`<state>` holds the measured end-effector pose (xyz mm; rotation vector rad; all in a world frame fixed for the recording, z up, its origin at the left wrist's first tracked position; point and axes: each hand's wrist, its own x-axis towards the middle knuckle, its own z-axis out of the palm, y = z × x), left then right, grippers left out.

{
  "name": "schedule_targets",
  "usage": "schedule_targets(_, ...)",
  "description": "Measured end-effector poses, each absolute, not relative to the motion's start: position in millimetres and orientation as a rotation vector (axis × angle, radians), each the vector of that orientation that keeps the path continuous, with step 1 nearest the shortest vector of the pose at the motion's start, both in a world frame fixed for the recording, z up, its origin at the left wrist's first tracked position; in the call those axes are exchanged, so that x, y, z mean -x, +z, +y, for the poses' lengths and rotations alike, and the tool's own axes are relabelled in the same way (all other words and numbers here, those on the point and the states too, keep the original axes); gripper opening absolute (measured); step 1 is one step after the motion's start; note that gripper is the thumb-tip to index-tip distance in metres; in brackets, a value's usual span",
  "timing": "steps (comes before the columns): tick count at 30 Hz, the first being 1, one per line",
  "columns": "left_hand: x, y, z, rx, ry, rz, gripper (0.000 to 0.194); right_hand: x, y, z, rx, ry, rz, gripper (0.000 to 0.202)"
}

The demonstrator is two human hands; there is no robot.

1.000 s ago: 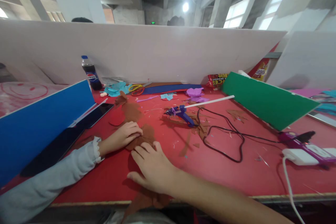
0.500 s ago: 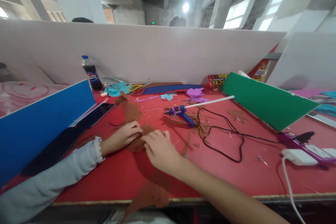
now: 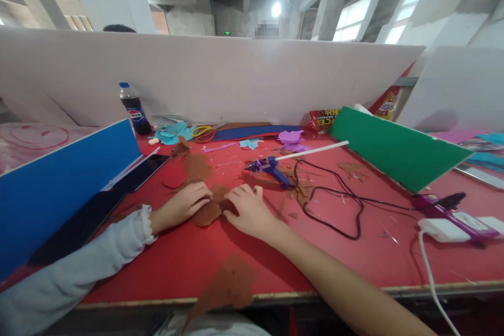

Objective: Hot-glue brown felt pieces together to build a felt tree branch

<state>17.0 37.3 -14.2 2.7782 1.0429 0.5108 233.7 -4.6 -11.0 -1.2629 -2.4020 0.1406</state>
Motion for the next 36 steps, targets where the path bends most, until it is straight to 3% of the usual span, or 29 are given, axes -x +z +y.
schedule_targets(24,-16,-2,35,-2.854,0.552,1.115,0.016,-232,-8,-6,1.270,0.065,-2.443,0.019)
schedule_targets(36,6,6,25,-2.939,0.432,1.159,0.026,-232,-11,-7,1.236,-0.038,-2.461,0.019)
